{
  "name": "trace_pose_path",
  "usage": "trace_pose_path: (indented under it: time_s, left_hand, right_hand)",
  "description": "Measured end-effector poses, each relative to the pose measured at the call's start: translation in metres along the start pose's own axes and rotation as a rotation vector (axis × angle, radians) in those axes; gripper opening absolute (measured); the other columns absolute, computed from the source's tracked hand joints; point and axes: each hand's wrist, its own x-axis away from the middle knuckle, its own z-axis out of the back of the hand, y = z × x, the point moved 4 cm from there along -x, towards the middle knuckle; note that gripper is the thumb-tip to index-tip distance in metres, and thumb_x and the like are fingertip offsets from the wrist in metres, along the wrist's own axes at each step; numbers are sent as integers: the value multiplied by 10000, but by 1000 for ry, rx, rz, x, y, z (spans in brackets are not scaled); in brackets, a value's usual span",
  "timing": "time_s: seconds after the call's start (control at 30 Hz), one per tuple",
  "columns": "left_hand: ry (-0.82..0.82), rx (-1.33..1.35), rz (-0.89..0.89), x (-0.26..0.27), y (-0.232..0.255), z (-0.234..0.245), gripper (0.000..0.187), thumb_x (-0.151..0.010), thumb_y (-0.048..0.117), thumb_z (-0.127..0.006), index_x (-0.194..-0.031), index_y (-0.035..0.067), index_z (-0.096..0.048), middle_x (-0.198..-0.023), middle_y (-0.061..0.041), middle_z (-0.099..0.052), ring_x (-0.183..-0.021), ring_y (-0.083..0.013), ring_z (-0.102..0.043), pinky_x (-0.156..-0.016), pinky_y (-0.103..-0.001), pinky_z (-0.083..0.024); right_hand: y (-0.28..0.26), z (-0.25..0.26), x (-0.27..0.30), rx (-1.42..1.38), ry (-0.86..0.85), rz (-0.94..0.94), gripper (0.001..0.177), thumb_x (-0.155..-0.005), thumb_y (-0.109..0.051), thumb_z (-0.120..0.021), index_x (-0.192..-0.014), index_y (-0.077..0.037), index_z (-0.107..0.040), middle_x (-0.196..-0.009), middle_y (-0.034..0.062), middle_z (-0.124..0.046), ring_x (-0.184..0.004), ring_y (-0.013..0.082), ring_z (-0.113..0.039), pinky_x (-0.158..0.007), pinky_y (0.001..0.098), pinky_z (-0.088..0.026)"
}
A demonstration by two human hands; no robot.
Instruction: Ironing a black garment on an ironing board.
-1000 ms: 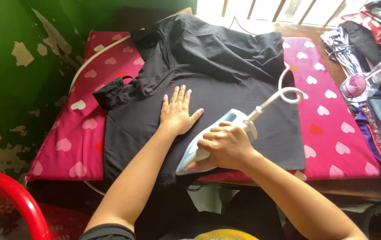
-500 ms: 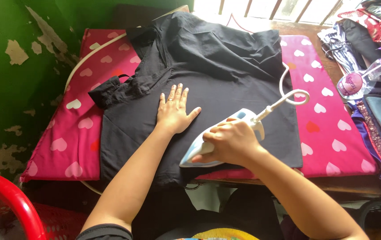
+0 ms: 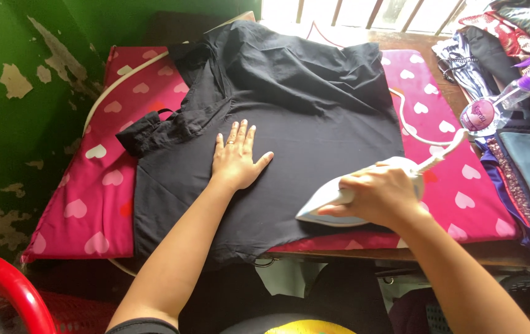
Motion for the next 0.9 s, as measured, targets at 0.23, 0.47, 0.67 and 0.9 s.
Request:
trace_pose_path:
  time_s: [0.23, 0.47, 0.67, 0.9]
  left_hand:
    - [11, 0, -4, 0, 0, -1, 920, -940, 734, -349, -1619, 136, -187, -1706, -67, -111, -1568, -221, -58, -1244, -498, -65]
    - [7, -13, 4, 0, 1, 0, 914, -940, 729, -349, -1615, 135, -186, -1702, -61, -102, -1568, -216, -46, -1239, -494, -61]
    - [1, -41, 0, 2, 3, 5, 897, -949, 714, -347, -1612, 128, -195, -1707, -67, -101, -1570, -217, -45, -1241, -487, -78]
    - [-34, -63, 11, 0, 3, 4, 895, -946, 713, -334, -1608, 133, -168, -1700, -52, -77, -1562, -205, -26, -1229, -494, -75]
  right_hand:
    - [46, -1, 31, 101, -71, -128, 627, -636, -797, -690, -596, -174, -744, -592, 29, -717, -587, 245, -719, -539, 395, -509]
    - [94, -4, 59, 126, -122, -285, 616, -582, -786, -725, -726, -191, -797, -599, 62, -714, -596, 264, -715, -573, 399, -528]
    - [81, 5, 55, 70, -125, -298, 591, -544, -760, -770, -710, -194, -805, -594, 79, -708, -587, 287, -711, -558, 418, -530]
    - [40, -6, 23, 0, 117, -142, 615, -627, -779, -723, -589, -165, -727, -536, 26, -668, -510, 246, -679, -493, 403, -494]
